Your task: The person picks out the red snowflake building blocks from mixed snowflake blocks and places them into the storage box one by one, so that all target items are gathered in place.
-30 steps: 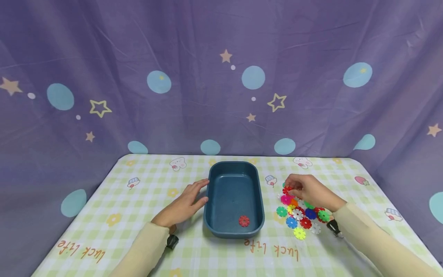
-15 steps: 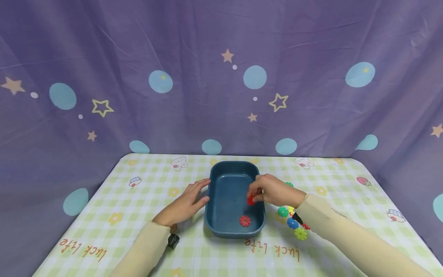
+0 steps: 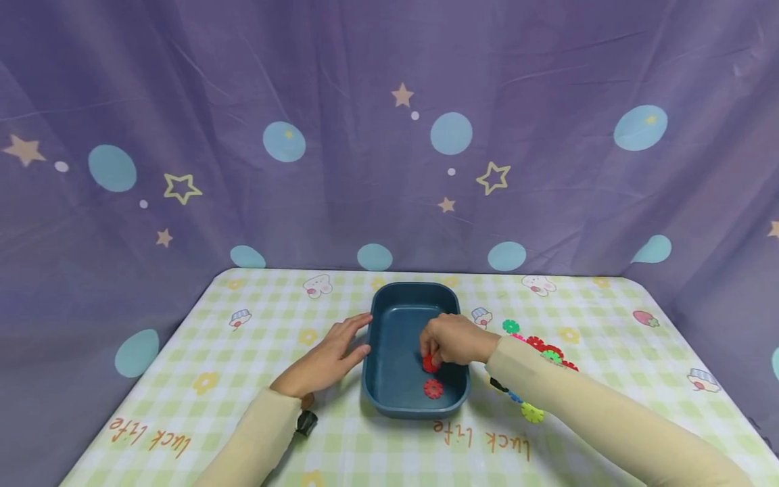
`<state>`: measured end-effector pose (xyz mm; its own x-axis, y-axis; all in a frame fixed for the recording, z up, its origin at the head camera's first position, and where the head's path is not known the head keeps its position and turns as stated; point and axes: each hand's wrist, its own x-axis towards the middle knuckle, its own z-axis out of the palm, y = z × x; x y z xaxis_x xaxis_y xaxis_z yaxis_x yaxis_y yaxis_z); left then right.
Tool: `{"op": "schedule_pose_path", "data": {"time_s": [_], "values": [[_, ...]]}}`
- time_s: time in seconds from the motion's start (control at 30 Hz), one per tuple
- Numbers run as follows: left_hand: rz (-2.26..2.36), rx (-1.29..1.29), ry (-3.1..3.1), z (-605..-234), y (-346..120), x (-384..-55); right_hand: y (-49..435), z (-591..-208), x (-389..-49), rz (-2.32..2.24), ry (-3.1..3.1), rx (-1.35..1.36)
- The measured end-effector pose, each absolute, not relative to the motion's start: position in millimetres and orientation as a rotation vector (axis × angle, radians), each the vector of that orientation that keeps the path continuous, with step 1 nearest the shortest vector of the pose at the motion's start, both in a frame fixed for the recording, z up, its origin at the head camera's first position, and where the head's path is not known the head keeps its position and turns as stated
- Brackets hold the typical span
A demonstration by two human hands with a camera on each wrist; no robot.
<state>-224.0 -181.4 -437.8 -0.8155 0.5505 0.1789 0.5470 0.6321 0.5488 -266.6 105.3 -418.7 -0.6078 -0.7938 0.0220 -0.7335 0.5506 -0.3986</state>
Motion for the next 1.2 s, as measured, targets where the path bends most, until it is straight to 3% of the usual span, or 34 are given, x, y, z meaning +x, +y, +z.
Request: {"op": "schedule_pose_path", "data": {"time_s": [0.4, 0.77, 0.97, 1.2], "values": [[0.95, 0.971, 2.85, -437, -181, -225, 99, -418, -258, -0.33, 2.787, -1.216], [0.964, 0.958, 2.84, -436, -179, -223, 143, -386, -255, -0.896, 2.742, -1.391], [0.955, 0.93, 2.82, -436, -179, -223, 196, -376, -257, -0.946, 2.864, -1.121], [0.97, 0.98, 2.834, -439, -181, -225, 257, -405, -276, -0.888, 2.84, -0.708]]}}
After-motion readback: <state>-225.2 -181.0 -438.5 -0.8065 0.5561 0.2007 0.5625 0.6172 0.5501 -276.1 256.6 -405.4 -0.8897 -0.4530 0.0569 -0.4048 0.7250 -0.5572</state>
